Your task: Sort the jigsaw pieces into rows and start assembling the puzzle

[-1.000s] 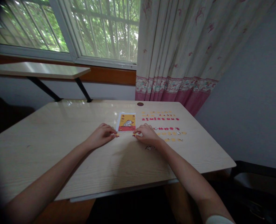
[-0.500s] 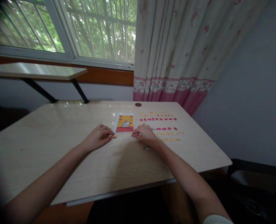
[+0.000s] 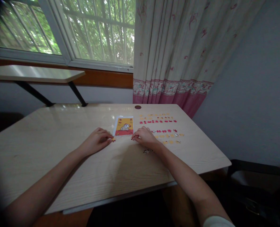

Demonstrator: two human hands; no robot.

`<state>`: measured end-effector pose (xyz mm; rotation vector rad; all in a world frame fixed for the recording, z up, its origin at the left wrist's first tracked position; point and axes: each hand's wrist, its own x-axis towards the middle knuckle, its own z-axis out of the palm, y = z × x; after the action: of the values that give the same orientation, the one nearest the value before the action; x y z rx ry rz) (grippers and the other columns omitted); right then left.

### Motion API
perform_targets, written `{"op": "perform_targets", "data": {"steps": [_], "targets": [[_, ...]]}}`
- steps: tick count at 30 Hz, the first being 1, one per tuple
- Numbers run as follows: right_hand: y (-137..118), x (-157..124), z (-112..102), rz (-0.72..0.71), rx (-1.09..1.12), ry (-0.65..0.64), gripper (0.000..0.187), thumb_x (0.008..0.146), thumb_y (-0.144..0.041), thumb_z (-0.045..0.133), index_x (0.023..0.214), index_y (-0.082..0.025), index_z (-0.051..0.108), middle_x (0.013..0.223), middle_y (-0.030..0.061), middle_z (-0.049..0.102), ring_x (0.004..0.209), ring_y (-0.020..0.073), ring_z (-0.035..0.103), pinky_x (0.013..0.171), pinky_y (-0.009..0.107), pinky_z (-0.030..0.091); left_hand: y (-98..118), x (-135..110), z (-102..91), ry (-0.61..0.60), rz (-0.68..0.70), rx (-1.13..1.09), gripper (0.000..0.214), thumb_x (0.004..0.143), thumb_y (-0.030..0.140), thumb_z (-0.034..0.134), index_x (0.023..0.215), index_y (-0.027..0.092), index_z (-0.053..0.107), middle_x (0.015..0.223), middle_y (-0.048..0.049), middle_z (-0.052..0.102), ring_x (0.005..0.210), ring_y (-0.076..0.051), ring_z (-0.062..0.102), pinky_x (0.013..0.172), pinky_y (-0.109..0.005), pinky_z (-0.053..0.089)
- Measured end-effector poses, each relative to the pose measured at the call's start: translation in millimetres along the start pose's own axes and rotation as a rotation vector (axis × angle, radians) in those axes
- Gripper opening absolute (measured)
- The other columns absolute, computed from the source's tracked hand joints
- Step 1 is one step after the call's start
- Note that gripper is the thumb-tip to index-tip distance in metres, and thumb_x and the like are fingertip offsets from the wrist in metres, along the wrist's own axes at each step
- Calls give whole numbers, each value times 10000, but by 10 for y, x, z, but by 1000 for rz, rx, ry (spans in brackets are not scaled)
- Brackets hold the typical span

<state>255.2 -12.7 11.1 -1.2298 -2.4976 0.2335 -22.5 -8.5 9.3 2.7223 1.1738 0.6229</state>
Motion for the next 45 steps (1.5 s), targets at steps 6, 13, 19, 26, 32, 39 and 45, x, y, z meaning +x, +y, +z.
{"op": "perform_targets", "data": {"steps": [6, 13, 19, 26, 32, 39, 45], "targets": [[-27, -2, -23, -10, 3, 3, 158, 836, -281, 559, 864, -239, 709, 829, 21, 683, 832, 155, 537, 784, 272, 324, -5, -4, -12, 14, -11, -7, 228, 843, 321, 481, 843, 199, 673, 803, -53, 666, 817, -192, 563, 770, -347, 392], [-31, -7, -21, -13, 3, 10, 160, 833, -297, 566, 874, -229, 705, 827, 31, 677, 832, 152, 523, 779, 269, 319, -21, -6, -22, 34, -7, 3, 232, 846, 327, 480, 816, 188, 664, 780, -53, 659, 802, -194, 551, 762, -346, 397], [-34, -12, -29, -9, 4, -10, 175, 842, -308, 551, 883, -227, 701, 840, 33, 678, 844, 157, 522, 781, 274, 325, -34, -6, -9, 67, -14, 12, 270, 876, 336, 430, 933, 190, 650, 892, -71, 638, 849, -203, 522, 793, -368, 400], [-13, -23, -18, 42, -6, 52, 259, 881, -350, 479, 981, -206, 669, 950, 58, 637, 919, 170, 493, 838, 308, 331, -91, -22, 80, 71, -56, 32, 340, 893, 390, 385, 1112, 268, 614, 1037, -82, 550, 973, -241, 465, 868, -422, 371], [-49, -35, -40, 88, -103, 9, 334, 902, -407, 407, 1051, -233, 650, 1031, 66, 567, 953, 188, 433, 868, 341, 319, -88, -26, 95, 28, -116, 66, 369, 901, 419, 349, 1107, 287, 624, 1091, -85, 526, 1006, -254, 442, 886, -439, 361], [-65, -2, -9, 139, -147, -9, 354, 913, -399, 380, 1116, -236, 619, 1040, 73, 565, 934, 195, 430, 859, 346, 321, -94, -18, 130, 10, -179, 90, 400, 899, 448, 334, 1175, 297, 581, 1116, -86, 527, 1008, -264, 437, 866, -449, 373], [70, 31, -71, 163, -106, 111, 318, 914, -353, 389, 1061, -215, 635, 1007, 70, 608, 963, 189, 474, 882, 339, 322, -107, -23, 113, 36, -159, 74, 413, 897, 445, 341, 1186, 253, 567, 1101, -97, 547, 1000, -259, 452, 861, -437, 380]]}}
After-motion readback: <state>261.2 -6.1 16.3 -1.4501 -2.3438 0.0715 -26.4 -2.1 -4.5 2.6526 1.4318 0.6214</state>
